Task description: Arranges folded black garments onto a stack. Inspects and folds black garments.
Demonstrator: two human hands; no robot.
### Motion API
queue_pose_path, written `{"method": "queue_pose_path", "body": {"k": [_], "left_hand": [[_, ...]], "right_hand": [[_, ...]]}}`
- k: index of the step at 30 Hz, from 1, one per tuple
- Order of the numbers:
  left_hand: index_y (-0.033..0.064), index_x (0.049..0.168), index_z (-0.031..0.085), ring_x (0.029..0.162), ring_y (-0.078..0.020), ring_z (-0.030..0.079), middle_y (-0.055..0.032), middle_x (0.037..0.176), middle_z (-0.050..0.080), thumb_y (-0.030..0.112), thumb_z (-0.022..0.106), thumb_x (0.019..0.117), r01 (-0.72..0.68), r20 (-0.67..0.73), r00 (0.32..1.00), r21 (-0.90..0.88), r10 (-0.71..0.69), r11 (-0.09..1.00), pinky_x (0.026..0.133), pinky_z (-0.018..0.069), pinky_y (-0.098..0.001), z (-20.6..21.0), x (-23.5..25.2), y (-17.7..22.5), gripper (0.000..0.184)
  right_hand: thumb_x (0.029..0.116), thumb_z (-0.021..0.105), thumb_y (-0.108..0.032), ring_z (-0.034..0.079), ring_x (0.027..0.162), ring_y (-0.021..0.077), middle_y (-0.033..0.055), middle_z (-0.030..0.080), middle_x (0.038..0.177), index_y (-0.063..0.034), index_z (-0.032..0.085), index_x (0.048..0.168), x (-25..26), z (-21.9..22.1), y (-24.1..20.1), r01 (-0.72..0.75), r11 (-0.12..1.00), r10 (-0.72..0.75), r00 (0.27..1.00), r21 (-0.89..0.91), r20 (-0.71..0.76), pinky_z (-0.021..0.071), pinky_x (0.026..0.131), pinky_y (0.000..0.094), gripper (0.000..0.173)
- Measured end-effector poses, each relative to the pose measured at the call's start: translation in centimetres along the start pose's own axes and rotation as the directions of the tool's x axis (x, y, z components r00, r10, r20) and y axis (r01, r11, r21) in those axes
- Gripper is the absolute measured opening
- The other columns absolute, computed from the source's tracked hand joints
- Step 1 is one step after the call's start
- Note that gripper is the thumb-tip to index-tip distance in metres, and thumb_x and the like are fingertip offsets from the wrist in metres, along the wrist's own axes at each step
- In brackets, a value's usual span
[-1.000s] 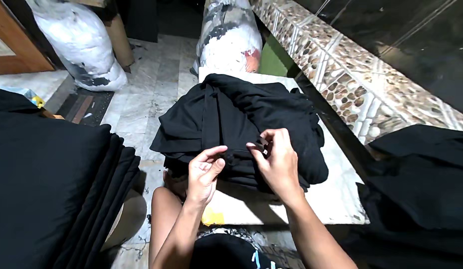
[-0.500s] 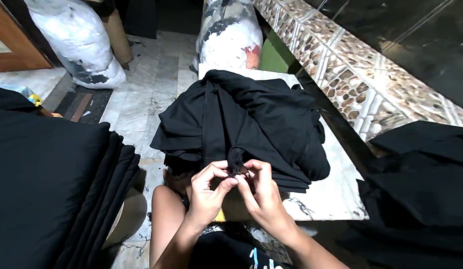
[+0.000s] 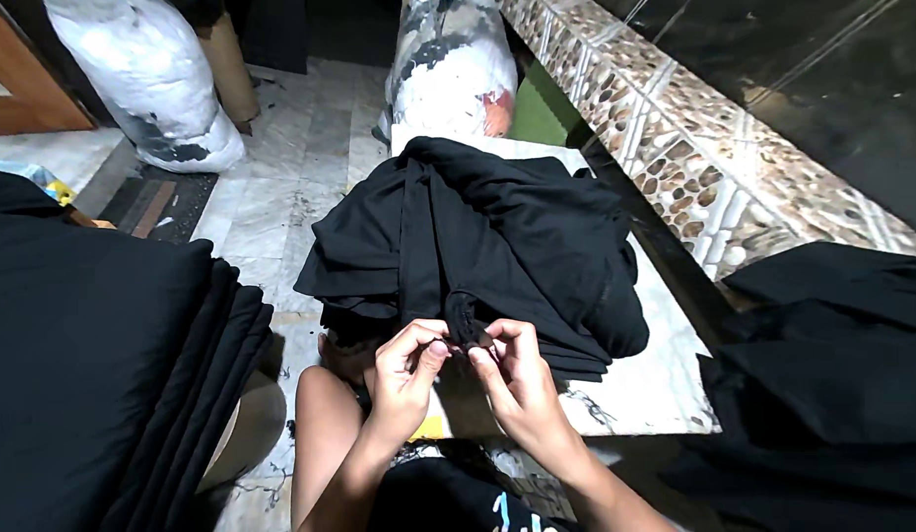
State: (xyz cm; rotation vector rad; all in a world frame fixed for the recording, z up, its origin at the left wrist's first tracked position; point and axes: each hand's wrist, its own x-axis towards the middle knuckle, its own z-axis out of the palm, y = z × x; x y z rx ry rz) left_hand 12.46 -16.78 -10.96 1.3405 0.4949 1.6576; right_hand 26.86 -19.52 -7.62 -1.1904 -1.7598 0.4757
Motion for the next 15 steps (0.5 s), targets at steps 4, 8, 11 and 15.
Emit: {"method": "queue_pose_path", "body": {"k": [4, 8, 11, 15], "left_hand": [[0.0045, 0.096, 0.064, 0.102, 0.0045, 0.062, 0.0057, 0.103, 0.069, 0.03, 0.044, 0.1092, -0.043, -0.008, 0.999, 0.109, 0.044, 0.993, 0.088, 0.0517, -0.0161, 0.0, 0.0, -0.3, 0.035], [-0.0086, 0.118, 0.055, 0.095, 0.0016, 0.065, 0.0041, 0.099, 0.07, 0.049, 0.031, 0.1092, 0.083, -0.053, 0.996, 0.163, -0.076, 0.983, 0.089, 0.0549, -0.0215, -0.6, 0.1, 0.2, 0.063], [-0.013, 0.123, 0.051, 0.089, 0.0015, 0.065, 0.005, 0.092, 0.068, 0.033, 0.039, 0.1094, 0.143, -0.078, 0.988, 0.117, -0.134, 0.983, 0.086, 0.0554, -0.0209, -0.3, 0.4, 0.3, 0.05], [-0.0093, 0.112, 0.068, 0.081, 0.0025, 0.063, -0.0029, 0.09, 0.068, 0.013, 0.067, 0.0934, 0.23, -0.102, 0.973, 0.325, -0.208, 0.917, 0.076, 0.052, -0.0139, 0.1, 0.7, -0.7, 0.029]], "right_hand": [[0.1044, 0.048, -0.013, 0.046, 0.062, -0.0064, -0.0025, 0.051, 0.075, 0.0052, 0.048, 0.113, 1.3, 0.2, -0.1, -0.002, 0.998, 0.003, 1.0, -0.064, 0.013, 0.0423, 0.061, 0.0085, 0.02], [0.1053, 0.048, -0.015, 0.05, 0.062, -0.0046, -0.0001, 0.054, 0.075, 0.006, 0.051, 0.112, 2.0, 0.3, -0.3, 0.052, 0.988, -0.052, 0.999, -0.143, 0.003, 0.0445, 0.062, 0.0094, 0.023], [0.1058, 0.045, -0.015, 0.049, 0.059, -0.0014, 0.0004, 0.053, 0.07, 0.0056, 0.054, 0.11, 2.5, 0.2, -0.5, 0.081, 0.972, -0.081, 0.997, -0.22, 0.008, 0.0432, 0.059, 0.012, 0.023], [0.1005, 0.061, -0.017, 0.056, 0.068, -0.0033, 0.0037, 0.062, 0.084, 0.0046, 0.05, 0.114, 3.2, -0.1, -0.5, 0.124, 0.979, -0.138, 0.987, -0.159, -0.077, 0.0489, 0.067, 0.0109, 0.028]]}}
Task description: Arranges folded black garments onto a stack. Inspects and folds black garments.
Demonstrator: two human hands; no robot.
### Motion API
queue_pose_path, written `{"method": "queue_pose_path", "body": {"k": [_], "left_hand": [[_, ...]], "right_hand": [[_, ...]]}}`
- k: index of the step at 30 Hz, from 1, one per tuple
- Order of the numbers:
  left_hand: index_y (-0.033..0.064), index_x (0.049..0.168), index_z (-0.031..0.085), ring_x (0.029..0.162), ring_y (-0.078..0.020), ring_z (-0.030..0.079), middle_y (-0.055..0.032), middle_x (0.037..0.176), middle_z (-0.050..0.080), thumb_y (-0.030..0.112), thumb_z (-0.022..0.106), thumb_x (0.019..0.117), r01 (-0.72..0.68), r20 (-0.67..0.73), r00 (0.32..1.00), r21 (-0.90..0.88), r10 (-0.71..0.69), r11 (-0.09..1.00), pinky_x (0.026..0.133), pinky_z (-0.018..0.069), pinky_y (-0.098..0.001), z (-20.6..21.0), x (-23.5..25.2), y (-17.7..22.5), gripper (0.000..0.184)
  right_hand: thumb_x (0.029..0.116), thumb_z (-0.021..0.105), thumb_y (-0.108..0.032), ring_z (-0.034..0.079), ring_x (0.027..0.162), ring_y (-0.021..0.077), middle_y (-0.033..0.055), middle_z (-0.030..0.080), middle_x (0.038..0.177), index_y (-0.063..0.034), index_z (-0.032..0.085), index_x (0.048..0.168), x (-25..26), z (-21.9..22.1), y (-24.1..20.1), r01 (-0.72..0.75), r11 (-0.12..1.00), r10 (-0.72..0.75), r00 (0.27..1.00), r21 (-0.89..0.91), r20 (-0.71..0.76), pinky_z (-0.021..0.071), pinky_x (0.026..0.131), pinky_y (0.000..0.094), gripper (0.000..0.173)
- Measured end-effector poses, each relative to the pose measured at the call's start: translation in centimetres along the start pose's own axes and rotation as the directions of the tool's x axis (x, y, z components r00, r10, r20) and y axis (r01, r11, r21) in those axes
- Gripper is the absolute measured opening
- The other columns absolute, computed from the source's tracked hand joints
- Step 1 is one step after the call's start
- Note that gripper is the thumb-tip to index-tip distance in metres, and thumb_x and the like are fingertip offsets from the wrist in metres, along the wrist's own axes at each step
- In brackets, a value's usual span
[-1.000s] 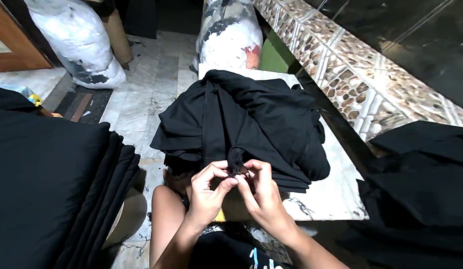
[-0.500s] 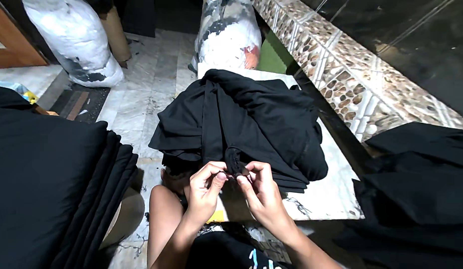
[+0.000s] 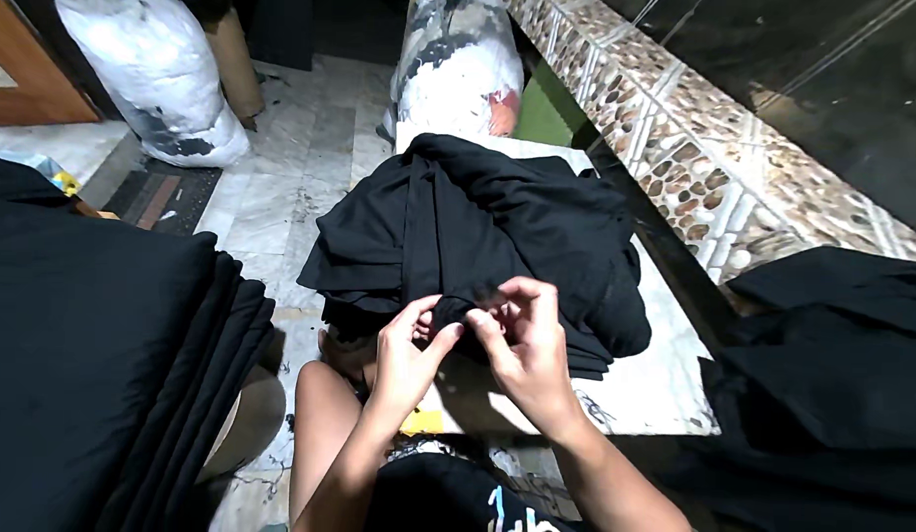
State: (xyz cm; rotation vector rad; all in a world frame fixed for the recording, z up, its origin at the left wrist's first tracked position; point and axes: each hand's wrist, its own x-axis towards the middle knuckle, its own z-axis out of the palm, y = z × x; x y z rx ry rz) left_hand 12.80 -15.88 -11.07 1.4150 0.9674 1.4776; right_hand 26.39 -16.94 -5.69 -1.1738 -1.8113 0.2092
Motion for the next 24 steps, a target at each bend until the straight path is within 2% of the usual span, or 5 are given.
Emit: {"method": "queue_pose_path", "body": {"k": [5, 10, 15, 18, 24], "left_hand": [[-0.0027, 0.094, 0.076, 0.069, -0.002, 0.056, -0.0066, 0.078, 0.061, 0.015, 0.066, 0.0941, -0.201, -0.003, 0.976, 0.38, 0.219, 0.903, 0.067, 0.0463, -0.0117, -1.2, -2.0, 0.9, 0.021], [-0.0063, 0.085, 0.074, 0.075, 0.0027, 0.056, -0.0059, 0.079, 0.06, 0.009, 0.065, 0.0939, -0.229, -0.008, 0.972, 0.159, 0.233, 0.96, 0.07, 0.0459, -0.0081, -2.4, -2.8, 0.4, 0.02], [-0.0016, 0.083, 0.068, 0.095, -0.0022, 0.071, -0.0106, 0.133, 0.064, 0.01, 0.06, 0.0995, -0.042, 0.108, 0.991, -0.287, 0.075, 0.957, 0.078, 0.062, -0.0216, -2.1, -2.6, 0.5, 0.022], [-0.0038, 0.085, 0.067, 0.114, -0.0046, 0.066, -0.0115, 0.125, 0.07, 0.015, 0.058, 0.1012, -0.136, 0.131, 0.977, -0.228, 0.169, 0.964, 0.095, 0.0556, -0.0222, -1.7, -2.6, 0.5, 0.026], [-0.007, 0.082, 0.064, 0.118, -0.0062, 0.064, -0.0153, 0.117, 0.071, 0.016, 0.058, 0.102, -0.255, 0.117, 0.957, -0.092, 0.264, 0.963, 0.101, 0.051, -0.0206, -1.8, -2.8, 0.6, 0.031]], "right_hand": [[0.1029, 0.057, -0.022, 0.06, 0.07, 0.004, 0.0091, 0.066, 0.085, 0.0065, 0.059, 0.116, 0.2, -2.1, 1.4, 0.053, 0.993, -0.035, 0.985, -0.102, 0.172, 0.0504, 0.068, 0.015, 0.031], [0.1058, 0.05, -0.024, 0.067, 0.089, 0.0192, 0.0163, 0.068, 0.101, 0.0033, 0.063, 0.115, -1.2, -4.0, 1.9, 0.258, 0.945, -0.165, 0.906, -0.201, 0.39, 0.0543, 0.083, 0.0237, 0.032], [0.1024, 0.056, -0.02, 0.069, 0.095, 0.0274, 0.0197, 0.067, 0.11, 0.0022, 0.064, 0.114, -1.6, -3.4, 2.0, 0.337, 0.913, -0.213, 0.875, -0.23, 0.435, 0.057, 0.084, 0.0309, 0.027], [0.1015, 0.058, -0.021, 0.071, 0.092, 0.0278, 0.0201, 0.07, 0.108, 0.0018, 0.065, 0.113, -1.5, -2.5, 1.7, 0.381, 0.88, -0.251, 0.879, -0.282, 0.406, 0.0576, 0.081, 0.0314, 0.026], [0.102, 0.055, -0.013, 0.066, 0.067, 0.0223, 0.0134, 0.067, 0.078, 0.0036, 0.07, 0.103, -0.8, -1.9, 2.4, 0.357, 0.899, -0.28, 0.914, -0.253, 0.294, 0.0544, 0.062, 0.0282, 0.023]]}}
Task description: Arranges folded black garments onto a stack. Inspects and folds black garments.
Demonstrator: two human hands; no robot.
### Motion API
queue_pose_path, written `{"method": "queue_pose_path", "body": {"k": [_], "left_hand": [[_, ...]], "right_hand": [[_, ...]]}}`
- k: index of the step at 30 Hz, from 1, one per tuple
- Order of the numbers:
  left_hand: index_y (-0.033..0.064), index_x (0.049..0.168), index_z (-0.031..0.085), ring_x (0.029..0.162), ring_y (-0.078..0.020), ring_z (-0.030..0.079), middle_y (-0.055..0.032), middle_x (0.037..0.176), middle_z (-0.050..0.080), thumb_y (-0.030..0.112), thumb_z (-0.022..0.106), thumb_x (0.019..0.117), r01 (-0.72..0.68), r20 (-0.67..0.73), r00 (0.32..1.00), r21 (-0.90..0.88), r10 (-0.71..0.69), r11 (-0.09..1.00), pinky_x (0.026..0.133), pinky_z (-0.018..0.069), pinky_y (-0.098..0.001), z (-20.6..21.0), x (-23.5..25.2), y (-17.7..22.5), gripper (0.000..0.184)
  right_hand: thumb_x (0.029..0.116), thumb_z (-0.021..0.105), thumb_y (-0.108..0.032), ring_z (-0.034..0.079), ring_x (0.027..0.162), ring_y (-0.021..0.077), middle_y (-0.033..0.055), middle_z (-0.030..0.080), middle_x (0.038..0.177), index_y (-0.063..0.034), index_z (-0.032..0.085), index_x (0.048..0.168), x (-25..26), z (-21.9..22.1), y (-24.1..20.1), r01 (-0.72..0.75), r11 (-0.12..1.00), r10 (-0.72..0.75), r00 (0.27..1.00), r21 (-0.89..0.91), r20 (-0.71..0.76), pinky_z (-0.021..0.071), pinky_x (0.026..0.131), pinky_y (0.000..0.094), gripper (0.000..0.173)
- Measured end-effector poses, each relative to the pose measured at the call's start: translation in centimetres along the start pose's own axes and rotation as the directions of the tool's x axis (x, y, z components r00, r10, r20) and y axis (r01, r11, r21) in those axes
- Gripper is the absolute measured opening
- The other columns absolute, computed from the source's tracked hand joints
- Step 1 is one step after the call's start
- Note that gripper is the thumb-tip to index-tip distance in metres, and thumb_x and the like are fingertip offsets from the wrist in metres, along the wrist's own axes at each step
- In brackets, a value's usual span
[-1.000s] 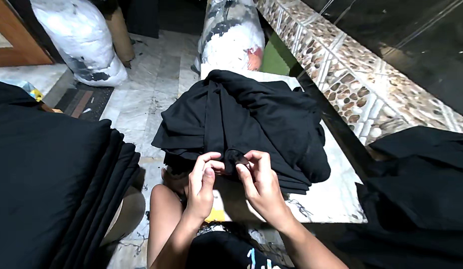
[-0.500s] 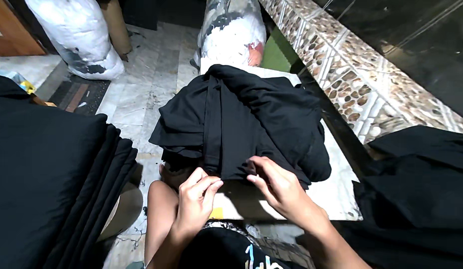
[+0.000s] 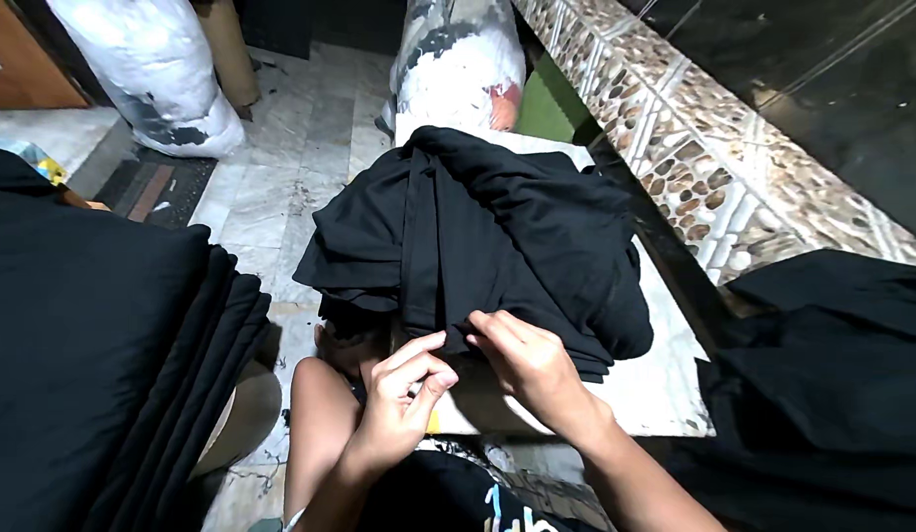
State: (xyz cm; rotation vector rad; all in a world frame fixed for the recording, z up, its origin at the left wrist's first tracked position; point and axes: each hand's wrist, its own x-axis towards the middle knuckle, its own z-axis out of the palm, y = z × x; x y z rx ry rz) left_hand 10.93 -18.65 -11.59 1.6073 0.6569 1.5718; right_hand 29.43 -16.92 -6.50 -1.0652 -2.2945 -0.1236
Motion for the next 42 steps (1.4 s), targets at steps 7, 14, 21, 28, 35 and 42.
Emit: {"method": "queue_pose_path", "body": {"k": [7, 14, 21, 28, 35, 42], "left_hand": [[0.0044, 0.085, 0.064, 0.104, -0.0026, 0.065, -0.0006, 0.1, 0.072, 0.032, 0.044, 0.1084, -0.016, -0.219, 0.975, 0.083, 0.034, 0.996, 0.093, 0.0535, -0.023, -0.6, 2.3, -0.8, 0.041], [-0.007, 0.1, 0.073, 0.118, -0.0361, 0.057, -0.0224, 0.12, 0.064, 0.027, 0.056, 0.1004, 0.262, -0.2, 0.962, 0.482, -0.186, 0.836, 0.102, 0.0451, -0.0488, 0.4, 1.8, -3.9, 0.037], [-0.0005, 0.095, 0.071, 0.111, -0.0291, 0.06, -0.0218, 0.12, 0.061, 0.026, 0.063, 0.0954, 0.172, -0.31, 0.949, 0.648, 0.051, 0.742, 0.096, 0.0481, -0.0409, -1.5, 0.6, -2.4, 0.028], [0.0031, 0.089, 0.077, 0.104, -0.0226, 0.06, -0.0093, 0.1, 0.07, -0.006, 0.064, 0.0753, -0.042, -0.236, 0.95, 0.547, 0.202, 0.836, 0.091, 0.0459, -0.0361, 1.3, 5.0, -3.0, 0.021], [0.0103, 0.147, 0.043, 0.1, -0.0055, 0.07, 0.0027, 0.113, 0.072, 0.002, 0.066, 0.0897, 0.24, 0.021, 0.946, -0.72, -0.325, 0.651, 0.092, 0.0565, -0.026, 1.2, 5.0, -1.5, 0.062], [0.0193, 0.088, 0.062, 0.093, 0.0013, 0.067, 0.0107, 0.098, 0.072, 0.012, 0.059, 0.1006, 0.1, -0.233, 0.951, -0.396, -0.205, 0.913, 0.082, 0.0561, -0.02, 0.7, 3.0, -0.3, 0.015]], "right_hand": [[0.1082, 0.047, -0.032, 0.064, 0.098, 0.0078, 0.0165, 0.062, 0.123, 0.0016, 0.061, 0.116, 0.9, -3.9, 1.3, -0.15, 0.958, 0.18, 0.978, 0.245, -0.103, 0.0541, 0.086, 0.0259, 0.037], [0.0803, 0.072, -0.01, 0.065, 0.061, 0.027, 0.0246, 0.065, 0.109, -0.0007, 0.072, 0.101, -0.1, -0.8, 1.0, -0.208, 0.978, 0.208, 0.975, -0.01, 0.071, 0.0518, 0.049, 0.0396, 0.022], [0.0931, 0.057, -0.006, 0.068, 0.076, 0.0164, 0.0145, 0.072, 0.1, -0.0007, 0.073, 0.096, 0.0, -0.5, 1.6, -0.153, 0.981, 0.156, 0.988, 0.118, -0.02, 0.0537, 0.064, 0.0264, 0.016], [0.0943, 0.053, -0.007, 0.057, 0.061, 0.0148, 0.011, 0.066, 0.075, 0.0016, 0.069, 0.091, 1.9, -2.7, 1.1, -0.169, 0.985, 0.164, 0.974, -0.02, -0.158, 0.0462, 0.058, 0.0256, 0.018], [0.087, 0.066, -0.005, 0.065, 0.072, 0.0309, 0.0214, 0.064, 0.102, 0.0049, 0.062, 0.109, 2.3, 0.4, 1.9, -0.422, 0.906, 0.411, 0.893, -0.025, -0.185, 0.0517, 0.057, 0.0455, 0.024], [0.1051, 0.051, -0.022, 0.059, 0.074, 0.0046, 0.0087, 0.061, 0.084, 0.0048, 0.053, 0.116, -0.9, 0.7, -3.2, -0.241, 0.93, 0.271, 0.96, 0.276, -0.073, 0.0501, 0.072, 0.0143, 0.029]]}}
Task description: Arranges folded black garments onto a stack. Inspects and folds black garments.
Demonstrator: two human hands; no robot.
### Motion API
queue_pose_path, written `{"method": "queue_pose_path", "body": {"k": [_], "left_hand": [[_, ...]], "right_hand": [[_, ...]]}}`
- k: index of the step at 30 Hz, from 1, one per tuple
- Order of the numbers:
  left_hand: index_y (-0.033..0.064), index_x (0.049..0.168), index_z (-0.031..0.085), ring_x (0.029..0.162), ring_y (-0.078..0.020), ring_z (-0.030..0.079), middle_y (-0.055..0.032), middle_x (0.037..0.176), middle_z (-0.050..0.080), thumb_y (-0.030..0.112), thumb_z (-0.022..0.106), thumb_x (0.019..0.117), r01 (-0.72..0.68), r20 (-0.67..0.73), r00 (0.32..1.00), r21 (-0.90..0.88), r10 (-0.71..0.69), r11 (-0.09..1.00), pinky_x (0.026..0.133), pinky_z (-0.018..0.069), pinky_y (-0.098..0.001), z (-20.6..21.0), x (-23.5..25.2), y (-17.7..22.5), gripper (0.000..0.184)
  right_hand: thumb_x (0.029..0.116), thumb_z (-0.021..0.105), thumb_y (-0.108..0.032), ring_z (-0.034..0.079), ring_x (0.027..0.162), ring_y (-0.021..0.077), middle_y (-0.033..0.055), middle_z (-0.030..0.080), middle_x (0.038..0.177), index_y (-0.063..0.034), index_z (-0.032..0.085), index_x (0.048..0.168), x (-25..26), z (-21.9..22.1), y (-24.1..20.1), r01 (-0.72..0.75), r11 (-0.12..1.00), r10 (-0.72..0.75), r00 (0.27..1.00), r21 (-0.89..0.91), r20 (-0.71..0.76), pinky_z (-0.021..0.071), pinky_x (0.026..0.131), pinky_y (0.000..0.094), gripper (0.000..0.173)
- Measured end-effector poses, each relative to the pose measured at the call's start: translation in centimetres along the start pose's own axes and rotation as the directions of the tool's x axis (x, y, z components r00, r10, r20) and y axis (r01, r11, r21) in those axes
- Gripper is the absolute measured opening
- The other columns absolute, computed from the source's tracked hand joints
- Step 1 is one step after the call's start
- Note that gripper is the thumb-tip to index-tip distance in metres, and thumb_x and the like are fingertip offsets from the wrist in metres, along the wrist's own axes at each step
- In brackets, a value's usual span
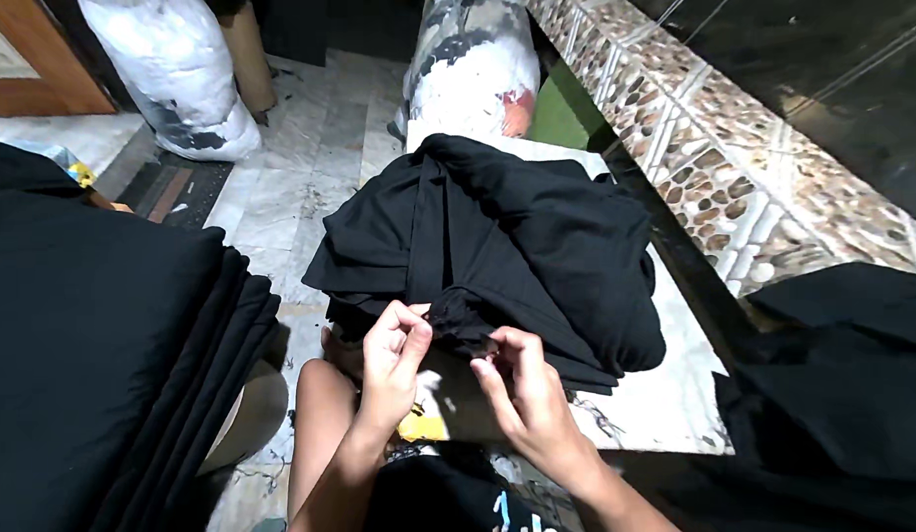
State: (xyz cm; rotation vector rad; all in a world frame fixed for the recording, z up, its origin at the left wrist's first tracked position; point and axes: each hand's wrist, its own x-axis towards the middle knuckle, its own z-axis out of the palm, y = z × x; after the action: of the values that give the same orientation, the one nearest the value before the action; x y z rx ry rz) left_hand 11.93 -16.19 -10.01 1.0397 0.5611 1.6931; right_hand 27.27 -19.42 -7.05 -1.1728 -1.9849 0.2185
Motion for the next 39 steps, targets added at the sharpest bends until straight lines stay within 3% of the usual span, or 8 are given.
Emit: {"method": "queue_pose_path", "body": {"k": [6, 10, 13, 18, 25, 31, 34, 39], "left_hand": [[-0.0003, 0.089, 0.064, 0.104, 0.0018, 0.064, -0.0019, 0.107, 0.07, 0.013, 0.066, 0.0966, -0.175, 0.195, 0.973, 0.276, 0.124, 0.945, 0.09, 0.0545, -0.017, 0.4, -0.9, 0.7, 0.016], [0.0086, 0.105, 0.057, 0.104, 0.005, 0.062, 0.0106, 0.108, 0.067, 0.006, 0.073, 0.0872, -0.074, 0.11, 0.993, 0.218, 0.051, 0.973, 0.092, 0.0537, -0.0177, 0.3, -0.7, 0.5, 0.024], [0.0005, 0.107, 0.063, 0.081, 0.0024, 0.068, 0.0075, 0.09, 0.073, -0.01, 0.066, 0.0867, 0.006, -0.056, 0.998, 0.174, 0.004, 0.985, 0.076, 0.0572, -0.0175, 0.4, 0.0, 0.0, 0.023], [0.0086, 0.091, 0.058, 0.102, 0.006, 0.063, 0.0081, 0.106, 0.07, 0.01, 0.054, 0.1012, -0.102, 0.134, 0.988, 0.221, 0.074, 0.97, 0.085, 0.053, -0.0142, 0.1, -1.0, 0.5, 0.011], [0.0024, 0.087, 0.06, 0.107, -0.001, 0.065, -0.0025, 0.104, 0.07, 0.031, 0.04, 0.1105, -0.215, 0.201, 0.967, 0.324, 0.155, 0.921, 0.092, 0.0535, -0.0202, -0.7, -1.3, -0.3, 0.042], [-0.0092, 0.12, 0.064, 0.087, 0.0002, 0.065, -0.0055, 0.097, 0.07, 0.01, 0.063, 0.094, 0.072, 0.05, 0.992, 0.511, -0.113, 0.857, 0.081, 0.0535, -0.0162, -0.3, -0.8, -0.9, 0.032], [-0.0035, 0.098, 0.075, 0.079, 0.0018, 0.059, -0.0042, 0.084, 0.065, 0.01, 0.061, 0.0963, -0.07, 0.133, 0.991, 0.621, -0.018, 0.781, 0.075, 0.049, -0.012, -1.0, -1.7, 0.6, 0.02], [-0.005, 0.089, 0.071, 0.085, 0.0041, 0.063, -0.0006, 0.085, 0.068, 0.007, 0.057, 0.0991, -0.069, 0.247, 0.968, 0.383, -0.031, 0.921, 0.079, 0.0529, -0.0125, -2.0, -2.6, 0.3, 0.021]], "right_hand": [[0.1026, 0.05, -0.016, 0.056, 0.065, 0.0042, 0.0065, 0.058, 0.076, 0.0054, 0.052, 0.11, 1.0, 0.7, -0.2, -0.002, 1.0, 0.002, 1.0, -0.014, -0.018, 0.0474, 0.062, 0.014, 0.022], [0.1044, 0.046, -0.018, 0.053, 0.054, 0.009, 0.0056, 0.057, 0.069, 0.0053, 0.056, 0.107, 1.4, 0.4, -0.2, -0.039, 0.991, 0.029, 0.997, -0.131, -0.07, 0.0448, 0.052, 0.0214, 0.025], [0.1043, 0.051, -0.02, 0.054, 0.059, 0.0069, 0.0057, 0.057, 0.074, 0.0056, 0.053, 0.11, 0.7, 0.3, -0.2, -0.038, 0.997, 0.036, 0.999, -0.069, -0.038, 0.0467, 0.056, 0.0182, 0.027], [0.1021, 0.054, -0.019, 0.056, 0.06, 0.0061, 0.0064, 0.059, 0.075, 0.0055, 0.053, 0.112, -0.5, 0.9, -0.4, -0.047, 0.999, 0.048, 0.999, -0.015, 0.021, 0.0487, 0.058, 0.0169, 0.027], [0.1042, 0.048, -0.017, 0.055, 0.055, 0.0102, 0.0064, 0.058, 0.07, 0.0058, 0.056, 0.109, 1.5, 0.8, -0.5, -0.036, 0.992, 0.029, 0.998, -0.123, -0.053, 0.0467, 0.052, 0.0224, 0.024], [0.1003, 0.062, -0.019, 0.066, 0.073, 0.0093, 0.018, 0.068, 0.105, 0.008, 0.058, 0.113, 3.1, 0.9, 0.7, -0.003, 0.999, -0.001, 0.995, -0.042, -0.103, 0.0552, 0.066, 0.0189, 0.03], [0.1026, 0.056, -0.022, 0.063, 0.072, 0.0096, 0.0125, 0.067, 0.086, 0.0088, 0.06, 0.116, 2.3, -0.9, 1.4, 0.005, 0.993, -0.006, 1.0, -0.118, -0.011, 0.0526, 0.07, 0.0185, 0.034], [0.1045, 0.052, -0.024, 0.066, 0.086, 0.0183, 0.0163, 0.067, 0.098, 0.0035, 0.061, 0.112, -0.2, -2.8, 2.4, 0.12, 0.976, -0.092, 0.984, -0.182, 0.154, 0.0542, 0.081, 0.0227, 0.03]]}}
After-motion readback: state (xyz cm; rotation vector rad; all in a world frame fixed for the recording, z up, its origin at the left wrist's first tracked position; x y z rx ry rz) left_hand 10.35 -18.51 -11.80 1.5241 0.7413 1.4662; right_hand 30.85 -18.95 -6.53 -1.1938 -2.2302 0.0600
